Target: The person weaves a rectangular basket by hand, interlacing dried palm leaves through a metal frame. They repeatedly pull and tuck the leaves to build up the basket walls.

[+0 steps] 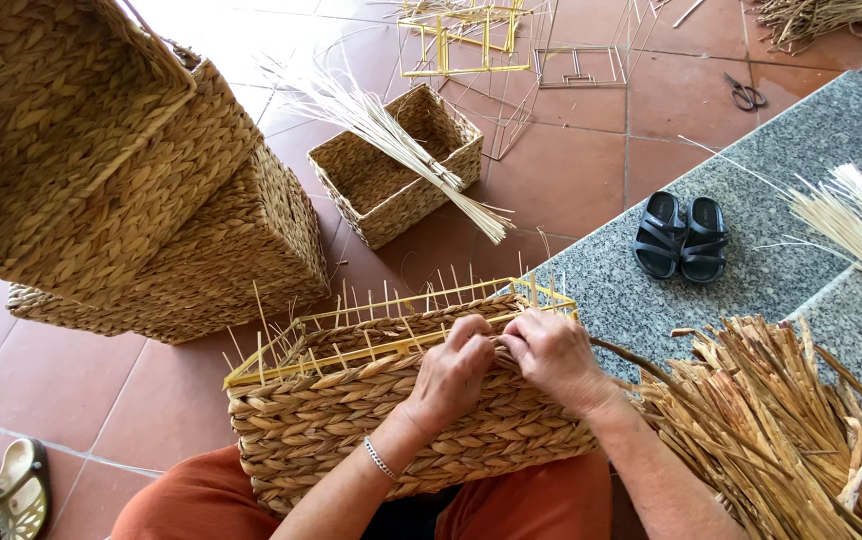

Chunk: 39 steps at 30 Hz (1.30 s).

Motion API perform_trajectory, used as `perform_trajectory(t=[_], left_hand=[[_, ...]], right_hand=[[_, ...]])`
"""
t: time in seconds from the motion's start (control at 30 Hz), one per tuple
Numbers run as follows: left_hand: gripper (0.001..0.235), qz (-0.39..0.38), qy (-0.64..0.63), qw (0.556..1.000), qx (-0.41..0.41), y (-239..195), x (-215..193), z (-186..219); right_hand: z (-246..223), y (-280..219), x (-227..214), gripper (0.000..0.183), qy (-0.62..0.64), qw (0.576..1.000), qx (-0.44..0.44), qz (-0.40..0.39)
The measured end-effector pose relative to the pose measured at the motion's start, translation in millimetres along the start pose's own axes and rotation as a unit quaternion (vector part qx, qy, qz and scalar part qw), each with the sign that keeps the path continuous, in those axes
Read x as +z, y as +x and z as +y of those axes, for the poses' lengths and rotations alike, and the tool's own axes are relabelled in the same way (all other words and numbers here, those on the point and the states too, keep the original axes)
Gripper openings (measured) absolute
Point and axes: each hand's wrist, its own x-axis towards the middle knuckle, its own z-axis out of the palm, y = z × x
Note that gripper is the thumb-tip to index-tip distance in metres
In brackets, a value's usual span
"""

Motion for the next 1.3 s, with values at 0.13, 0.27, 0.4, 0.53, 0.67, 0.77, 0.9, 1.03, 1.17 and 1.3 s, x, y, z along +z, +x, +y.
perform_trajectory(t=[0.13,0.27,0.4,0.53,0.67,0.77,0.9,1.03,1.17,1.3], left_hand=[[0.009,0.013,-0.017,1.000,0.001,-9,7,-7],[0.011,-0.047,0.020,0.987,-0.149,0,23,-19],[0.006,-0.074,0.047,0.976,-0.199,9,27,-24],[0.020,-0.048,-0.077,0.978,-0.189,15,12,-21],[0.022,-0.094,-0.166,0.915,-0.356,22,-5,-6],[0.017,-0.104,-0.195,0.897,-0.382,30,-9,2],[0.016,-0.111,-0.184,0.890,-0.401,33,-11,7],[0.018,-0.115,-0.166,0.902,-0.382,31,-14,8],[0.017,-0.112,-0.127,0.943,-0.287,20,-12,6],[0.009,-0.042,-0.018,0.990,-0.136,13,-6,5]], right_hand=[[-4,-7,11,0.015,-0.090,0.994,-0.038,0.046],[-13,-20,3,0.016,-0.038,0.996,0.015,0.083],[-10,-41,-11,0.024,-0.055,0.989,0.067,0.120],[13,-104,-21,0.022,-0.054,0.975,0.216,-0.027],[63,-194,-30,0.029,0.269,0.809,0.498,-0.161],[112,-247,-36,0.021,0.245,0.844,0.477,-0.025],[178,-271,-48,0.022,-0.183,0.873,0.425,0.151],[220,-258,-57,0.024,-0.315,0.857,0.373,0.166],[219,-235,-68,0.013,-0.301,0.851,0.389,0.183],[171,-187,-72,0.011,-0.066,0.896,0.306,0.316]])
